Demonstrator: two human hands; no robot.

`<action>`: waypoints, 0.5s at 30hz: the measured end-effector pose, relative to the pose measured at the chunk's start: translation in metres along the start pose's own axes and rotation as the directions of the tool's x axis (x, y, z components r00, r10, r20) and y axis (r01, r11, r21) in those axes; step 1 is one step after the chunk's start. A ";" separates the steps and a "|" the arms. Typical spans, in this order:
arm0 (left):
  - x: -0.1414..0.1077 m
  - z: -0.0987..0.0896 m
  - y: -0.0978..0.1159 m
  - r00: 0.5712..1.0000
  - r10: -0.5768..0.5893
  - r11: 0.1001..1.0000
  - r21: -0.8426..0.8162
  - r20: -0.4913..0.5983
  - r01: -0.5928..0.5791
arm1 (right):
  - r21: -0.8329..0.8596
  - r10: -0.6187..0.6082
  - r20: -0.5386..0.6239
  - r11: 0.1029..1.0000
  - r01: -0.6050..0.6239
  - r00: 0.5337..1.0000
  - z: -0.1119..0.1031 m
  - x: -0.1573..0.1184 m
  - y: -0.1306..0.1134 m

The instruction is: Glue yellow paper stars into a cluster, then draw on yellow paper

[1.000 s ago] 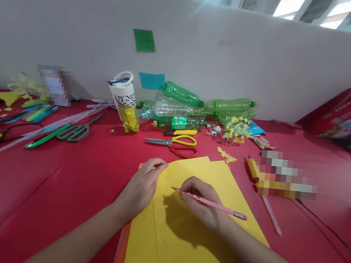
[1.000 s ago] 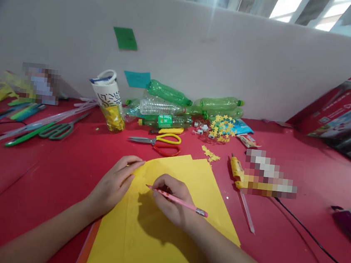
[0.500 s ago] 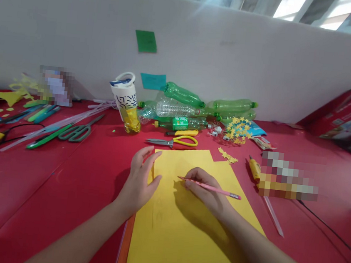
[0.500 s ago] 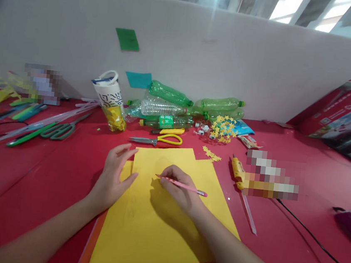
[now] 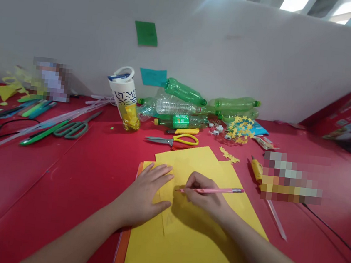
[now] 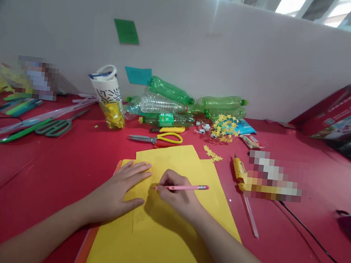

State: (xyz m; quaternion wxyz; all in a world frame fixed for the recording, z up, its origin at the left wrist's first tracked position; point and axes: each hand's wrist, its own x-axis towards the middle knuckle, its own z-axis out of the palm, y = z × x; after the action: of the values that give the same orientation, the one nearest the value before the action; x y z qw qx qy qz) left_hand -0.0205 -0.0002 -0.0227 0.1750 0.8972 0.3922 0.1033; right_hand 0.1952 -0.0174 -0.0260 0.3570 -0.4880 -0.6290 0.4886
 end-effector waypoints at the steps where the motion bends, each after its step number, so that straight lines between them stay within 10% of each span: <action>1: 0.000 0.000 0.000 1.000 -0.003 1.000 0.000 -0.004 0.003 | -0.014 -0.005 0.003 1.000 0.005 1.000 0.000 0.000 0.000; 15: 0.001 0.002 0.001 0.999 -0.021 1.000 -0.022 -0.034 0.020 | -0.063 0.020 0.028 0.998 -0.018 0.999 0.001 0.000 -0.004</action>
State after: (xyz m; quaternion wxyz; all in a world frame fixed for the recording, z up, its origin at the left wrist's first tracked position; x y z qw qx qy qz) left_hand -0.0187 -0.0008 -0.0237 0.1790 0.8893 0.4031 0.1211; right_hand 0.1926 -0.0177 -0.0224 0.3280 -0.4979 -0.6444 0.4788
